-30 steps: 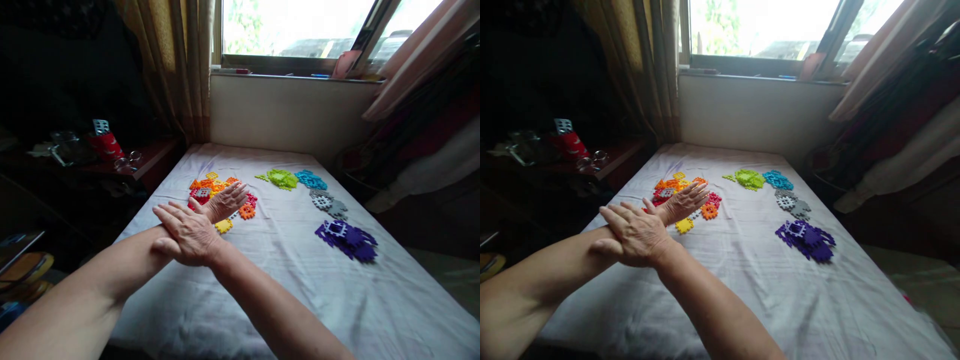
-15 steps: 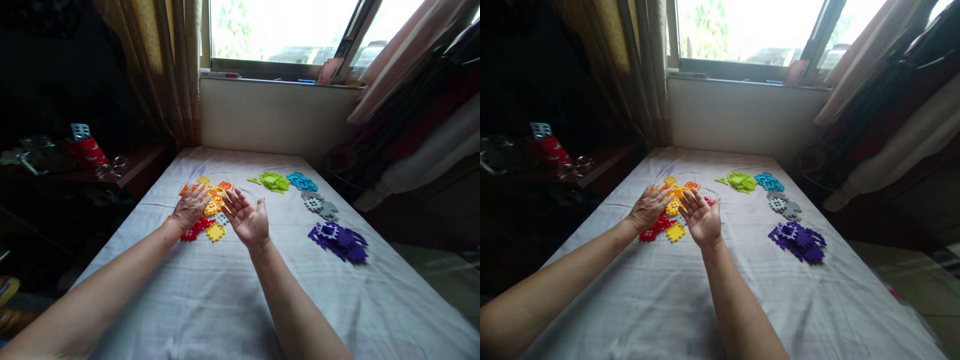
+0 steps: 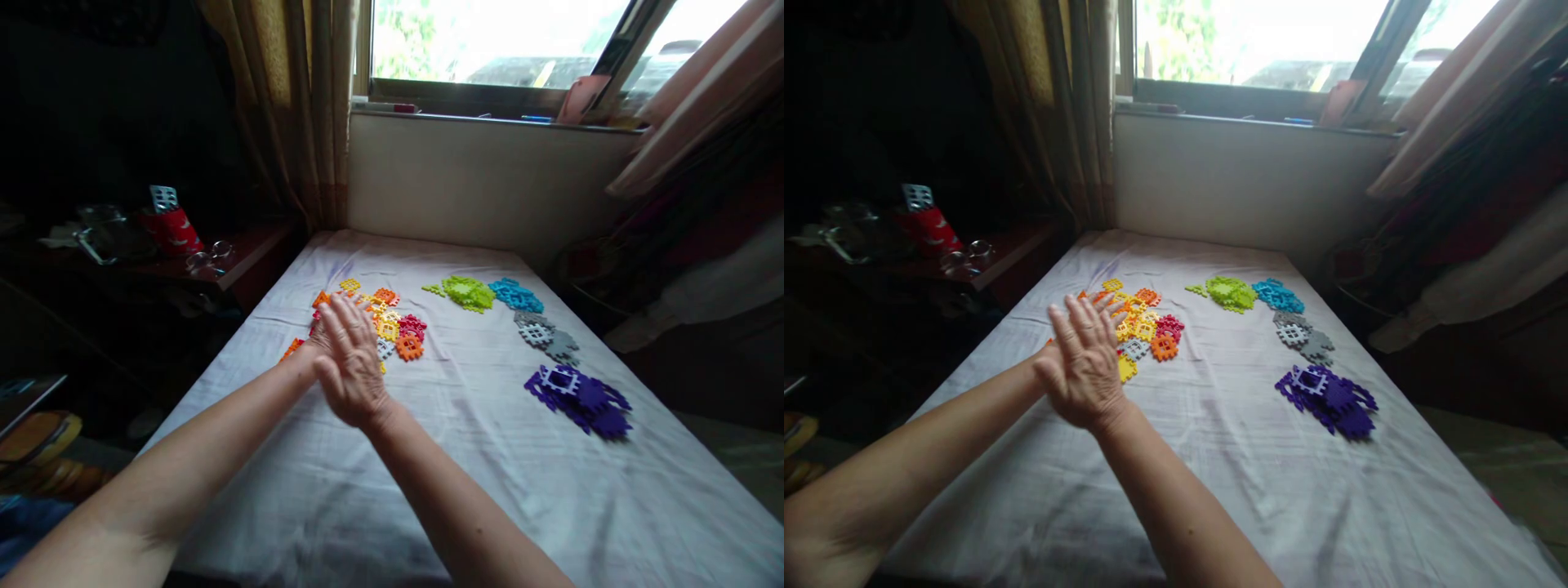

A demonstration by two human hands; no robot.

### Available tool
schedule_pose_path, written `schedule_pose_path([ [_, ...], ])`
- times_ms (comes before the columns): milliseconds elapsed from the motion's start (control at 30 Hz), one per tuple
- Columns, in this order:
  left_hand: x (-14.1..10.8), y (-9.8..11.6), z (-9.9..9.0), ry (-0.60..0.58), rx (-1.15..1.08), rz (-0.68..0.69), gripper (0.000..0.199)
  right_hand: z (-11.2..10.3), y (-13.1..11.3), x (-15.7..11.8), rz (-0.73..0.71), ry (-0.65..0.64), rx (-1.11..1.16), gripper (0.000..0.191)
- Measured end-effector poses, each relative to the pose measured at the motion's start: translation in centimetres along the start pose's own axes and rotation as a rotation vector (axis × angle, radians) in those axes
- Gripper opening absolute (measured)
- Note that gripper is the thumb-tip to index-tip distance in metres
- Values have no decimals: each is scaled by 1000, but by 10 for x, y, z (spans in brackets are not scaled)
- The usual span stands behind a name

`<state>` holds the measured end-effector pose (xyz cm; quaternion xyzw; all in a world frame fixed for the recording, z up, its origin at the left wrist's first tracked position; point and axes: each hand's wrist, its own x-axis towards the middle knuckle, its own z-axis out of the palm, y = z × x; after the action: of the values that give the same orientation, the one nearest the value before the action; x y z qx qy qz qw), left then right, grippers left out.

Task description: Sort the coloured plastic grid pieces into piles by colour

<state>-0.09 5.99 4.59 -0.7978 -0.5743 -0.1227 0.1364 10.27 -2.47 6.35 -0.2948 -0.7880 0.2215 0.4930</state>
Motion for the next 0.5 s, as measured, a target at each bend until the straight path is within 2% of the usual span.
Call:
schedule_pose_path([
  [67,3,5,4,24,-13,91,38,14,-11,-4,-121,-188,-93,62],
  [100,3,4,6,37,-21,146,39,17,-12,-5,-138,-225,-105,60],
  [133,2,2,8,53,-24,180,42,16,-10,-5,-123,-206,-94,58],
  [200,-1,-7,11,84,-20,194,44,3,2,-4,-10,-13,-8,56],
  [300,-10,-25,14,114,-3,133,44,-31,38,-1,285,336,240,61],
  [400,-21,-38,19,139,-1,63,48,-57,75,-6,617,430,409,65],
  [467,-26,-42,24,133,-15,33,51,-60,86,-13,684,434,399,60],
  [500,-27,-42,26,123,-21,30,52,-56,85,-16,651,415,376,54],
])
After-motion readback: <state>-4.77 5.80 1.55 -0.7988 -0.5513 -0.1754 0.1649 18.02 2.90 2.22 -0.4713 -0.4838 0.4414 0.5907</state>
